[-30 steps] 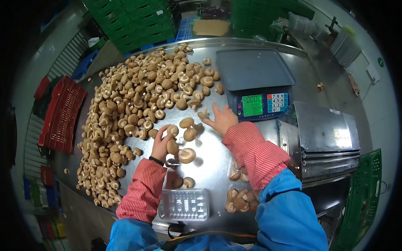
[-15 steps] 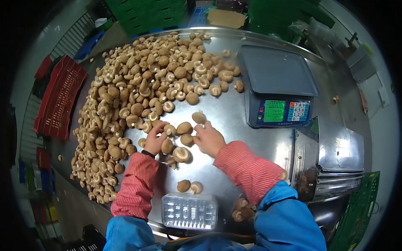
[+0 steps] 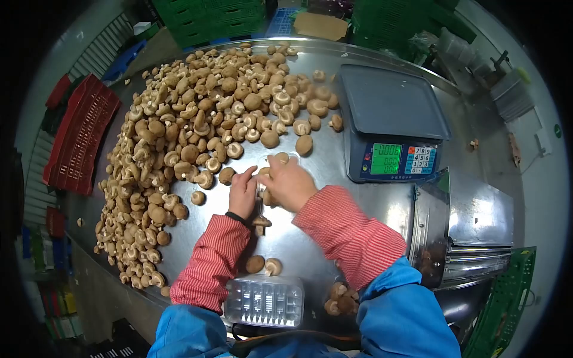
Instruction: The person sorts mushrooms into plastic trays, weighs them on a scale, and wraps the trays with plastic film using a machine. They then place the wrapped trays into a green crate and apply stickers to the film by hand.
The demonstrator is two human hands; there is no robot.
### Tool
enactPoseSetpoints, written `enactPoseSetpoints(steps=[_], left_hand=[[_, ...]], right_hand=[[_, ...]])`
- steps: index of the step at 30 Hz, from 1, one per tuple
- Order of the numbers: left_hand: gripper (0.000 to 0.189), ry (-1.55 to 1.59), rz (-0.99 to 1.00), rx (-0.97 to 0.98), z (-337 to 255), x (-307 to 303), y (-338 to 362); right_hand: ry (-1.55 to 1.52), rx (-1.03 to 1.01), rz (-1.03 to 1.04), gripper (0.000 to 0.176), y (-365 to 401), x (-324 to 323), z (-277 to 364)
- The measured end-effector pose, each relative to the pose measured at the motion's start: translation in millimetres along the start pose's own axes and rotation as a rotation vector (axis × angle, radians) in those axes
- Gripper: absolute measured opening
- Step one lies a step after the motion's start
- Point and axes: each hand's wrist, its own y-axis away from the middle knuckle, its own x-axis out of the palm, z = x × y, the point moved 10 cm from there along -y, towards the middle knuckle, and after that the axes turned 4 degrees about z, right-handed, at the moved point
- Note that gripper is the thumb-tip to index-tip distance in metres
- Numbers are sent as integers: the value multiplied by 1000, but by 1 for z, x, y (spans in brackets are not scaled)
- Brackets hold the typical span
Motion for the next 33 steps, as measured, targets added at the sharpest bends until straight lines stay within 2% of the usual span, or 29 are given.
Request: enactPoseSetpoints(steps=[2, 3, 6, 9, 12, 15, 16, 19, 20, 23, 25, 26, 27, 29, 30, 31, 33], left_hand=[[48, 61, -59, -5, -15, -13, 16], [59, 22, -72, 78, -33, -15, 25], [75, -259, -14, 201, -63, 8, 39], [80, -343, 52, 218, -69, 16, 40], [84, -342, 117, 279, -52, 15, 35], [89, -294, 131, 225, -51, 5, 32], [95, -310, 67, 251, -60, -1, 34], [99, -76, -1, 176, -69, 2, 29], [99, -210, -17, 242, -74, 9, 26], [95, -302, -39, 269, -69, 20, 17], [89, -265, 22, 232, -67, 22, 14], [87, -265, 31, 233, -69, 21, 16], [85, -267, 37, 237, -72, 18, 15], [80, -54, -80, 109, -65, -5, 19], [77, 52, -135, 43, -57, -14, 25], [66, 56, -215, 39, -48, -29, 32], [48, -45, -74, -131, -18, -37, 40]], right_hand=[[12, 36, -102, 50, -10, -30, -20], [23, 54, -152, 50, -15, -42, -32], [224, 187, -220, 46, -35, -46, -79], [-419, 112, -70, 44, -58, 3, -121], [-455, 186, -126, 41, -46, 0, -142], [-1047, 249, 121, 38, -25, 14, -124], [-1144, 171, 128, 37, -23, 17, -113], [-1196, 163, 237, 39, -31, 48, -110], [-1128, 120, 236, 43, -35, 51, -108], [-46, -367, -347, 45, -43, 30, -102], [-153, -456, -234, 46, -65, 39, -108], [-282, -371, -124, 46, -76, 44, -120], [-405, -274, -28, 45, -83, 44, -126], [-786, 197, 266, 43, -78, 36, -127], [-830, 232, 192, 40, -89, 39, -136], [-792, 202, 205, 39, -93, 39, -131], [-722, 148, 226, 37, -96, 39, -121]])
